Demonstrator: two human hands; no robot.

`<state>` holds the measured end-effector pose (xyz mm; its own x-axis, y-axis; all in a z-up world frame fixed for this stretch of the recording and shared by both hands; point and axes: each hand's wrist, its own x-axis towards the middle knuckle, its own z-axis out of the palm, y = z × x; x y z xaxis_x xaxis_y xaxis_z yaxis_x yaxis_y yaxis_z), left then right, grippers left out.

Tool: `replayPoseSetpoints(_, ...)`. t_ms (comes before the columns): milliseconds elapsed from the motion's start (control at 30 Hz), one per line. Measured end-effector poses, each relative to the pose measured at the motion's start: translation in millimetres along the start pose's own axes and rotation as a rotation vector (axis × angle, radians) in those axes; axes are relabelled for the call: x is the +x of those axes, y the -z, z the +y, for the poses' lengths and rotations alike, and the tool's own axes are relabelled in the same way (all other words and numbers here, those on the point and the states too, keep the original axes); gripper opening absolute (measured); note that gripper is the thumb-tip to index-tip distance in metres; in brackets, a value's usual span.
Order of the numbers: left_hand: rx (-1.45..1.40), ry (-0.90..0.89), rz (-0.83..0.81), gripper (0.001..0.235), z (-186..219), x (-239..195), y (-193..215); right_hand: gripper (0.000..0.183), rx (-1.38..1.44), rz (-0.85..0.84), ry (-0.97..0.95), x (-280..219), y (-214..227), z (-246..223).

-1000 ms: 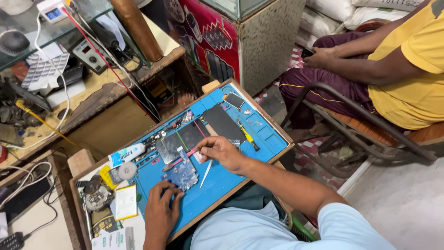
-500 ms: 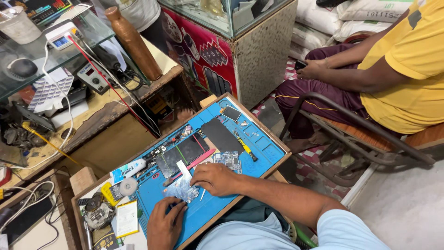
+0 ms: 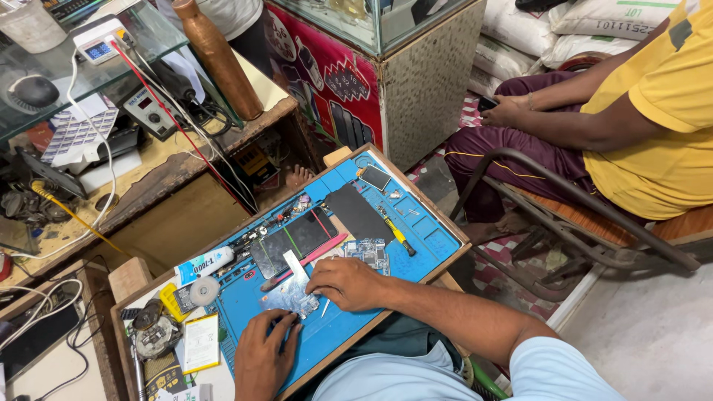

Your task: The person handles a blue circuit board on a blue work mat, repeatedly picking it up, turning it over, and placing it down. They also briefly handle a small plastic bag containing components. The workspace contains various tools and electronic parts.

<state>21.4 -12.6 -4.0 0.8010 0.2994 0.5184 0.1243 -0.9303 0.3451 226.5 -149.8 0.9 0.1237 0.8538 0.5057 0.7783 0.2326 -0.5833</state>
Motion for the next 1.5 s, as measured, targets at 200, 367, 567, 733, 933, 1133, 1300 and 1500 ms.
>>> replayPoseSetpoints(200,-0.007,0.022,-0.007,0.015,-2,-1,-3,0.014,-0.006,-0.001,0.017,0,-2,1)
replayPoseSetpoints(367,0.015,0.017,-0.01,0.013,-6,-4,-5,0.013,0.003,-0.011,0.006,0,-1,0)
replayPoseSetpoints(567,0.015,-0.021,0.035,0.013,-8,-5,-7,0.013,-0.004,-0.011,0.005,0,-1,2)
replayPoseSetpoints(733,-0.003,-0.025,0.035,0.012,-7,-7,-4,0.014,-0.002,-0.004,0.021,-1,-3,3)
replayPoseSetpoints(933,-0.039,0.045,-0.014,0.013,-1,-2,1,0.014,0.007,-0.028,-0.008,0,-1,2)
replayPoseSetpoints(1133,-0.086,0.047,-0.006,0.018,2,1,6,0.012,-0.006,-0.027,-0.001,1,-1,1)
replayPoseSetpoints(1300,-0.07,0.042,-0.018,0.014,-1,-1,2,0.013,-0.005,-0.028,0.003,2,-1,0)
replayPoseSetpoints(1500,-0.025,-0.014,0.028,0.014,-4,-5,-1,0.013,-0.002,-0.032,0.0,1,-2,0)
